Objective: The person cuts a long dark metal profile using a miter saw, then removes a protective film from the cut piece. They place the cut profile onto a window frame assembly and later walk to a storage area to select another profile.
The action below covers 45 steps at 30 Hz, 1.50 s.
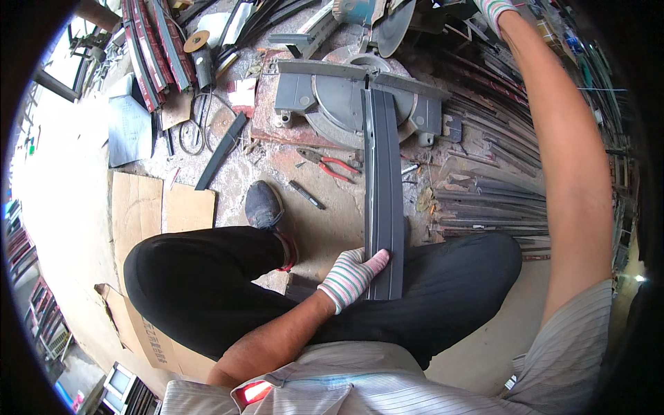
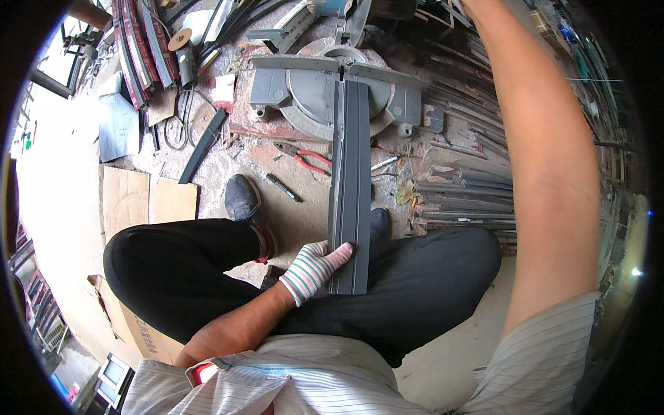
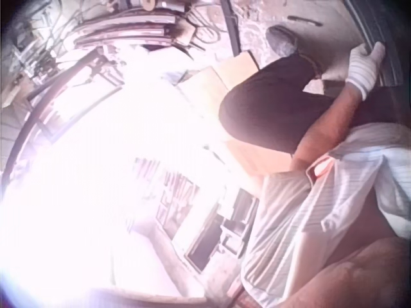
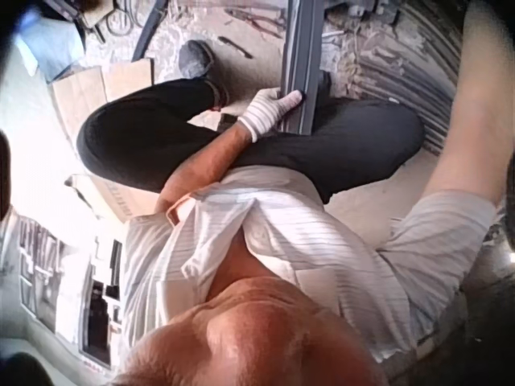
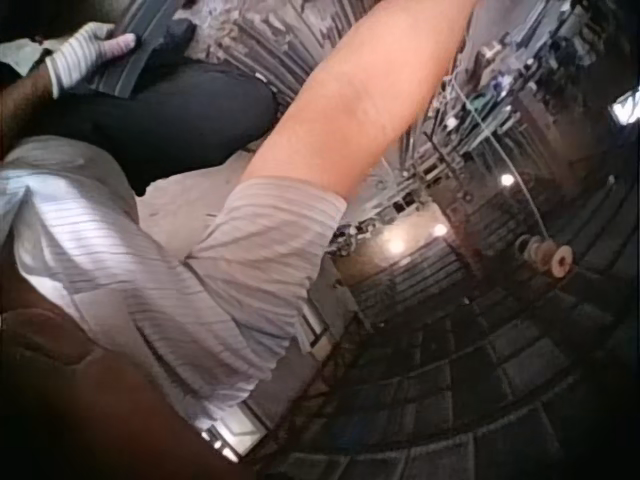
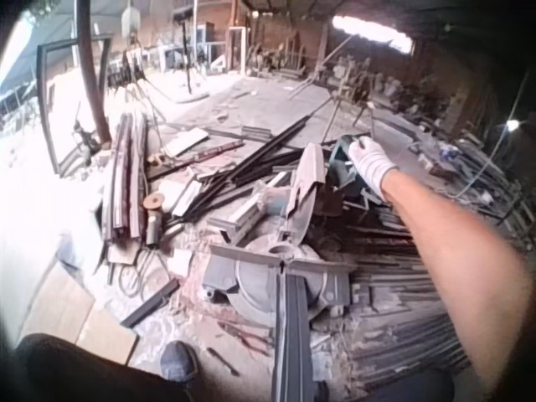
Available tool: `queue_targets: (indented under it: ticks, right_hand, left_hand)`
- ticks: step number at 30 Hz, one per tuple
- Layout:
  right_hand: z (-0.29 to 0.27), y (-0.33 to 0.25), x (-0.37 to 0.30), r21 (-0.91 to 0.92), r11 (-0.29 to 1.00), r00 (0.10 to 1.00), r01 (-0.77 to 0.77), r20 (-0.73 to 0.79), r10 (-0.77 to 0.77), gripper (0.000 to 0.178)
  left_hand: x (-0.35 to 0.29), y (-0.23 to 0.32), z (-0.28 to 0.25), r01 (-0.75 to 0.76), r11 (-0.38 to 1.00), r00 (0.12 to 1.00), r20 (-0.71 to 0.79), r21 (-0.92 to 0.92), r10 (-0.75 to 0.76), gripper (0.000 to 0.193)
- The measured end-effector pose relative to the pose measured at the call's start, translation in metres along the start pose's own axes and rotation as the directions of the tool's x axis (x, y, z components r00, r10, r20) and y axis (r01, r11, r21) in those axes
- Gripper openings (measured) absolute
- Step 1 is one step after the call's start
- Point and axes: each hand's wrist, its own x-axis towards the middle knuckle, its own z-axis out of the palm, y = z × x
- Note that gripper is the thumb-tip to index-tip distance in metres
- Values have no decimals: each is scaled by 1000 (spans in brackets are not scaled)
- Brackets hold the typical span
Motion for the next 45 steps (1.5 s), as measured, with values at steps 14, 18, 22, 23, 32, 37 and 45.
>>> queue_targets:
  ticks: [14, 18, 22, 23, 32, 37, 45]
  right_hand:
    - [-13, -35, 10, 402, 607, 702, -686, 584, 407, 25]
    - [-25, -37, 21, 364, 484, 534, -796, 799, 277, 34]
    - [-22, -41, 18, 409, 422, 547, -809, 786, 288, 36]
    - [-22, -35, 22, 399, 428, 530, -811, 811, 248, 35]
    - [-50, 22, -1, 136, 975, 980, -174, 118, 158, 51]
    - [-43, -2, -249, -50, 927, 924, -371, 86, 374, 72]
    - [-15, -96, -496, -46, 561, 499, -827, 401, 768, 42]
  left_hand:
    - [2, -4, -10, 85, 992, 996, -37, 92, -82, 41]
    - [5, -1, -10, 100, 989, 995, -31, 112, -97, 40]
    - [15, -9, -13, 99, 991, 995, -22, 85, -98, 42]
    - [18, -9, -14, 106, 992, 994, -15, 73, -105, 44]
    - [16, -1, -6, 91, 991, 996, 1, 98, -92, 39]
    - [8, 0, 1, 66, 995, 998, 6, 71, -67, 38]
    - [-19, 11, 18, 53, 997, 993, 101, 57, -59, 42]
